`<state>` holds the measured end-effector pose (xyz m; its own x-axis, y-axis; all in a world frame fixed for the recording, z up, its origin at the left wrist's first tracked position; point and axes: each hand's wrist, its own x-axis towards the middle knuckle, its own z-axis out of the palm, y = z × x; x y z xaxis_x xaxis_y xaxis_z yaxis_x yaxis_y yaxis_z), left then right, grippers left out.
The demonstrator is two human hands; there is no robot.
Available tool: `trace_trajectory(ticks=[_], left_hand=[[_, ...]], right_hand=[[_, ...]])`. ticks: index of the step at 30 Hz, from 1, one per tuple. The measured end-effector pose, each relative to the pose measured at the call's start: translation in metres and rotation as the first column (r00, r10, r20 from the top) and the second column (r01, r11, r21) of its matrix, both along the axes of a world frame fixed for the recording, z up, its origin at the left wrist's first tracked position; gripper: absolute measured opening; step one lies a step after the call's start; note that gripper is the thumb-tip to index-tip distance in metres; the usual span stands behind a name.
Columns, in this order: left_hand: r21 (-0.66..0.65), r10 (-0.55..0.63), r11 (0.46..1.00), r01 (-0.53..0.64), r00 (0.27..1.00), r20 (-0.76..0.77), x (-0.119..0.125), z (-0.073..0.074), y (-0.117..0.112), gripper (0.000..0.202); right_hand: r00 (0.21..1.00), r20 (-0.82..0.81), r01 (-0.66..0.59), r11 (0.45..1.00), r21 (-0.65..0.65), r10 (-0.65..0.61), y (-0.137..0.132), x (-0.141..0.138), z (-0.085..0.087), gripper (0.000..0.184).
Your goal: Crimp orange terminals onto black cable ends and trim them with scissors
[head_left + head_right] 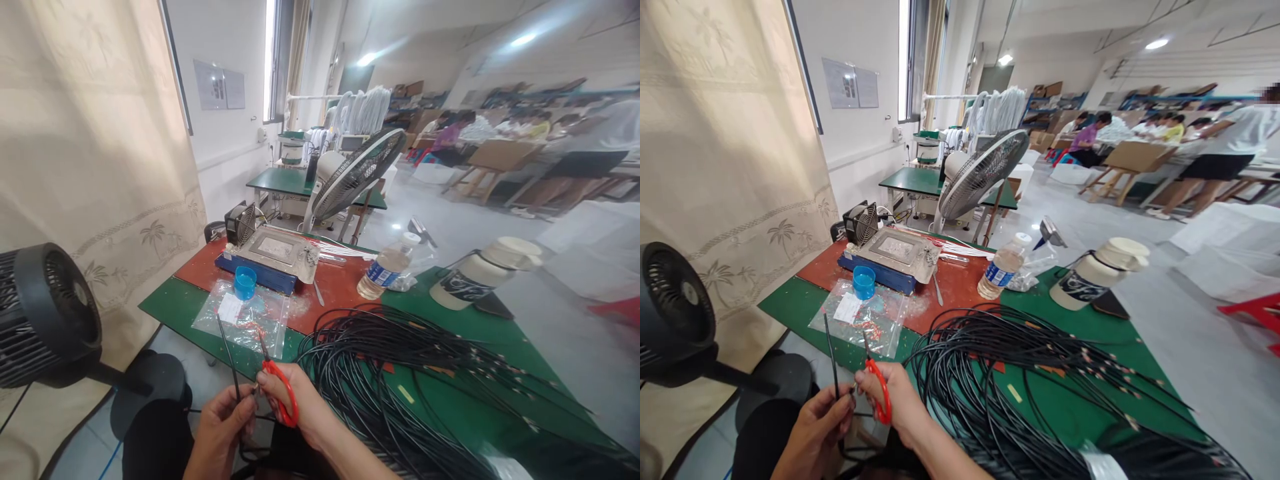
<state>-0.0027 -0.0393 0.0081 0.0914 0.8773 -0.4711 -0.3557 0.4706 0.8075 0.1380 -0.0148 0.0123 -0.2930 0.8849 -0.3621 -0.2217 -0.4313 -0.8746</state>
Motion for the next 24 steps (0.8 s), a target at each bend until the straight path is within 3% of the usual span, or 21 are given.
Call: trace_trajectory(ticks=[3, 8, 13, 24], left_hand=[[0.024, 0.017, 1.000, -0.017, 1.000, -0.020, -0.001, 0.000, -0.001, 0.026], [0.055, 0.032, 0.998, -0.030, 0.999, -0.044, -0.001, -0.002, -0.001, 0.026], [0.049, -0.018, 0.999, 0.017, 0.999, 0.030, -0.001, -0.001, -0.002, 0.021], [0.038, -0.080, 0.997, 0.074, 0.974, 0.212, 0.000, 0.000, -0.001, 0.022]], right_hand=[[1.000, 0.004, -0.025, 0.999, 0.026, 0.025, 0.000, -0.005, -0.001, 0.048], [0.991, 0.133, -0.039, 0.981, 0.190, 0.013, -0.002, -0.006, -0.003, 0.044], [0.996, -0.090, -0.034, 0.997, -0.063, 0.028, -0.001, -0.007, 0.003, 0.049], [0.986, -0.164, -0.050, 0.979, -0.197, 0.018, -0.007, -0.014, -0.007, 0.050]])
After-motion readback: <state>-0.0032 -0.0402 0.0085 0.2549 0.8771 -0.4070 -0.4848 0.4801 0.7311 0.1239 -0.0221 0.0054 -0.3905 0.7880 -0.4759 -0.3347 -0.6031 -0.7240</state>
